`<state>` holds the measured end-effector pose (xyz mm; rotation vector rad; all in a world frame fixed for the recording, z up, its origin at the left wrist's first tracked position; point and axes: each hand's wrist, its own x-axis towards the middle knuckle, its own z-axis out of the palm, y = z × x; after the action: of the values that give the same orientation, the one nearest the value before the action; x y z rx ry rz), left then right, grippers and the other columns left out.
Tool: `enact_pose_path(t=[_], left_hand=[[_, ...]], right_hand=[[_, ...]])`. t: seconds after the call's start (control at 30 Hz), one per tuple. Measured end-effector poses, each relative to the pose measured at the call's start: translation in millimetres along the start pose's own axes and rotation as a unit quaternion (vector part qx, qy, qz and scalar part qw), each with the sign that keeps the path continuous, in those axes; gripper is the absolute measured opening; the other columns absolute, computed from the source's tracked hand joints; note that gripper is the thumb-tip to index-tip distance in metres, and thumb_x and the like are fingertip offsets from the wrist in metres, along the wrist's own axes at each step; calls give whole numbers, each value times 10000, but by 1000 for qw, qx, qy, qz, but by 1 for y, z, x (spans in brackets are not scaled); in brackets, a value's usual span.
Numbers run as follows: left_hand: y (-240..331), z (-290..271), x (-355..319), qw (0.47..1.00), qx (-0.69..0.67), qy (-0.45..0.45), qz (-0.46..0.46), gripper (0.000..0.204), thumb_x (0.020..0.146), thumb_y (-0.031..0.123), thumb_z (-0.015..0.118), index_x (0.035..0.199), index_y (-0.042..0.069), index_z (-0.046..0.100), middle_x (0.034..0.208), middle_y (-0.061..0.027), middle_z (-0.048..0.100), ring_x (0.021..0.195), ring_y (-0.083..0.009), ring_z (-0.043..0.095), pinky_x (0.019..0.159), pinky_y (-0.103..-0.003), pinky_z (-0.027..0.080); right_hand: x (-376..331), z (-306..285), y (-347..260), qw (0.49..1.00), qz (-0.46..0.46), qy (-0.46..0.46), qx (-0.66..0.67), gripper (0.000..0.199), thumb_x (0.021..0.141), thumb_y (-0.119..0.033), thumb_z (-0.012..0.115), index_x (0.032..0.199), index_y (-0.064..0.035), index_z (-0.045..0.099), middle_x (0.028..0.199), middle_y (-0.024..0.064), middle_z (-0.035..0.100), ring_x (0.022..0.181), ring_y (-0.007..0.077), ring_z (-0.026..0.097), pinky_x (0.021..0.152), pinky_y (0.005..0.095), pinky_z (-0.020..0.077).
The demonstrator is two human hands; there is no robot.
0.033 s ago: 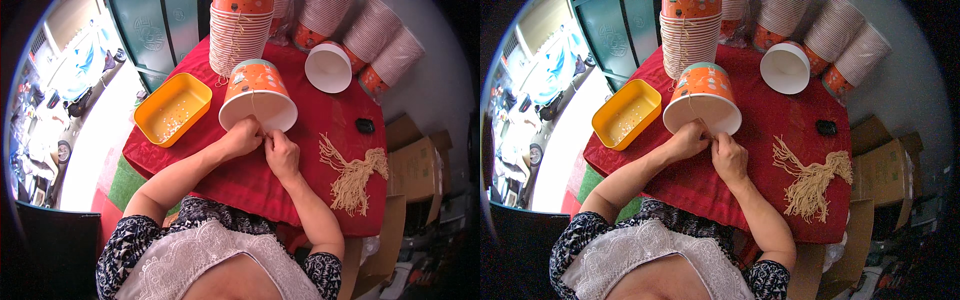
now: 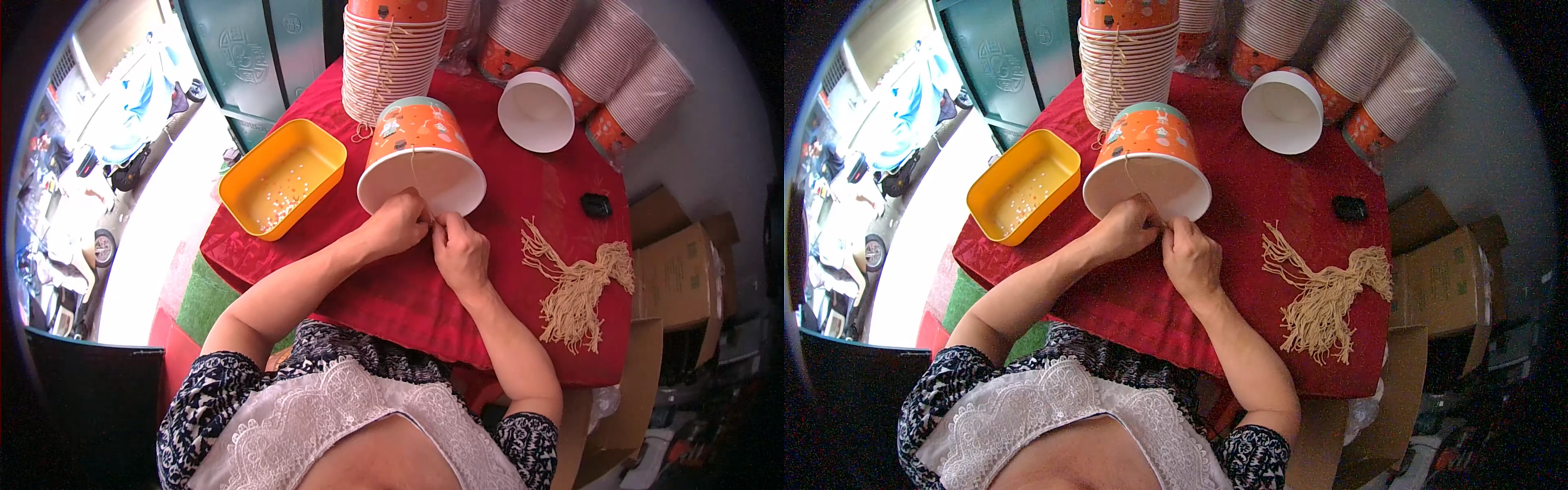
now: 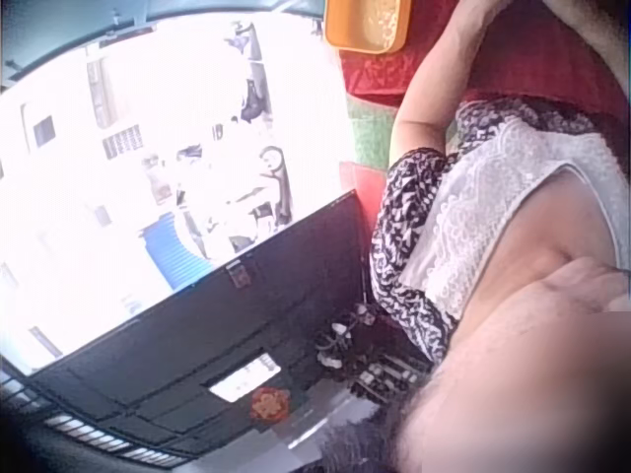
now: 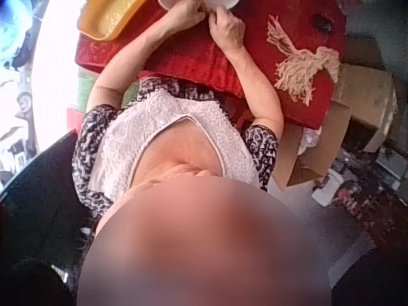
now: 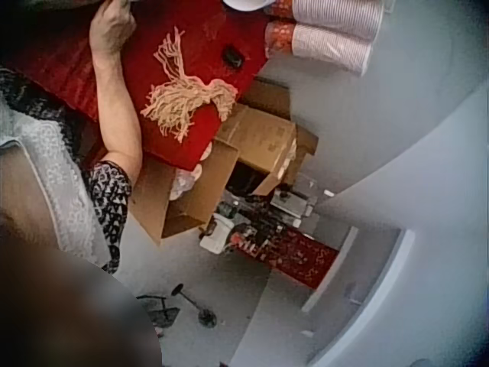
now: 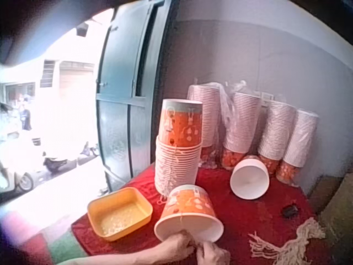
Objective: Threading pre-cut strings through holes in paper buckets to attach handles for packaging.
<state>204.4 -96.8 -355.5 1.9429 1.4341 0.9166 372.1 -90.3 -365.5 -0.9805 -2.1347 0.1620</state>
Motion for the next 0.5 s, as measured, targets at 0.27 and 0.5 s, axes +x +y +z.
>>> enact_pose_path(t=[0.27, 0.5], left_hand=[[0, -1, 1, 1000, -4, 5, 19, 90, 715, 35, 633, 759, -42, 646, 779, -252, 615, 761, -369, 638, 682, -431, 502], [-6, 1, 3, 1000, -10, 0, 11, 115, 713, 38, 627, 774, -57, 646, 789, -255, 627, 772, -369, 642, 685, -436, 503]], right_hand=[[1, -2, -2, 1000, -14, 13, 1, 67, 840, -29, 637, 892, -23, 595, 791, 163, 662, 694, 364, 653, 584, 433, 519], [1, -2, -4, 1000, 17, -9, -2, 71, 841, -29, 629, 867, -25, 563, 796, 164, 663, 702, 360, 655, 591, 435, 520]])
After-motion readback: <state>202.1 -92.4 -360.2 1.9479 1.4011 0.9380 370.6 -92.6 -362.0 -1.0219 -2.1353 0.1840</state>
